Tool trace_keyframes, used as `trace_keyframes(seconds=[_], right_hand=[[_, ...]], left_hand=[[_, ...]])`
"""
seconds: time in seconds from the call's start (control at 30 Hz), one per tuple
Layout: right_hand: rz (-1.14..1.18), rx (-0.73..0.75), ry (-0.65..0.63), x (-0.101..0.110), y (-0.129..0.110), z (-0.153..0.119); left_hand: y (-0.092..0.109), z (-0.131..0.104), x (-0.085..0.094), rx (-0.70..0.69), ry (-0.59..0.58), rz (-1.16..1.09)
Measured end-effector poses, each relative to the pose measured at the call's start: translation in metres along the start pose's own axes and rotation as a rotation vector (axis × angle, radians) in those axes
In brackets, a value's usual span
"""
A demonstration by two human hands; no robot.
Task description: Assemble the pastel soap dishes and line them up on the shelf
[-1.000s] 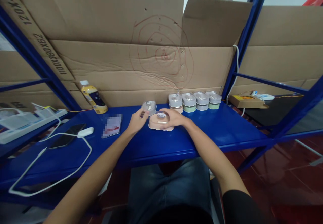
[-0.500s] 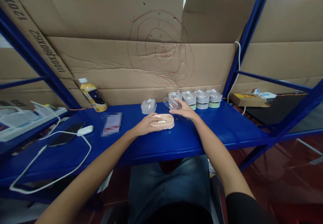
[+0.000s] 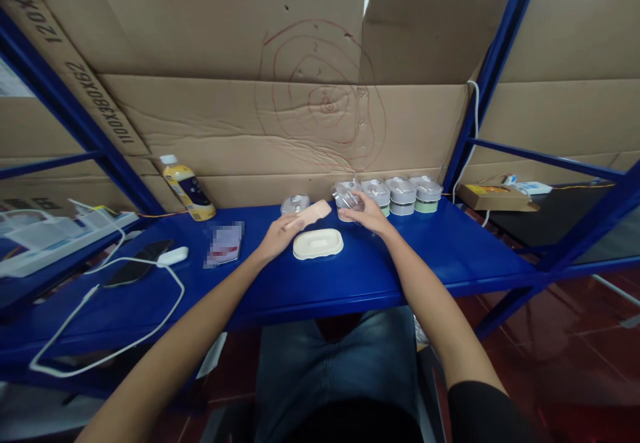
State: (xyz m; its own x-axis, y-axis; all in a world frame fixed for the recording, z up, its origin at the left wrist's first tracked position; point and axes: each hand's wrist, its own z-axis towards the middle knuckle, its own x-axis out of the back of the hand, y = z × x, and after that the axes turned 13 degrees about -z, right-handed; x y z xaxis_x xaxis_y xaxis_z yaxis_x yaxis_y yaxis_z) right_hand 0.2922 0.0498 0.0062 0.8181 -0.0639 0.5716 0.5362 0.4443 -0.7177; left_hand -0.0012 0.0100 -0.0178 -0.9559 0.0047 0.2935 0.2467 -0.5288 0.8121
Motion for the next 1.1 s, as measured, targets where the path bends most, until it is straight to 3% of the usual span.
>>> trace_keyframes(seconds=[0.07, 0.13, 0.3, 0.37, 0.47, 0.6, 0.93, 1.1], right_hand=[[0.027, -0.009, -0.002, 0.0, 0.002, 0.002], [0.083, -0.022, -0.014, -0.001, 0.002, 0.003], [0.053, 0.053, -0.054, 0.002, -0.004, -0.002], [0.012, 0.142, -0.166, 0.003, -0.008, -0.007], [-0.074, 0.265, -0.295, 0.001, -0.016, -0.014], [-0.173, 0.382, -0.354, -0.01, -0.024, -0.019], [-0.304, 0.442, -0.387, -0.023, -0.022, -0.019], [-0.344, 0.475, -0.396, -0.024, -0.029, -0.022]], left_hand=[[-0.002, 0.002, 0.004, 0.004, 0.114, -0.011], [-0.001, 0.0, 0.006, -0.035, 0.098, 0.031], [0.011, -0.013, -0.002, -0.128, -0.312, 0.146], [0.013, -0.017, -0.006, -0.118, -0.368, 0.163], [0.01, -0.019, -0.011, -0.053, -0.318, 0.179], [0.0, -0.02, -0.016, 0.041, -0.246, 0.069], [-0.001, -0.023, -0.023, 0.018, -0.353, -0.127], [0.001, -0.023, -0.025, 0.164, -0.355, -0.288]])
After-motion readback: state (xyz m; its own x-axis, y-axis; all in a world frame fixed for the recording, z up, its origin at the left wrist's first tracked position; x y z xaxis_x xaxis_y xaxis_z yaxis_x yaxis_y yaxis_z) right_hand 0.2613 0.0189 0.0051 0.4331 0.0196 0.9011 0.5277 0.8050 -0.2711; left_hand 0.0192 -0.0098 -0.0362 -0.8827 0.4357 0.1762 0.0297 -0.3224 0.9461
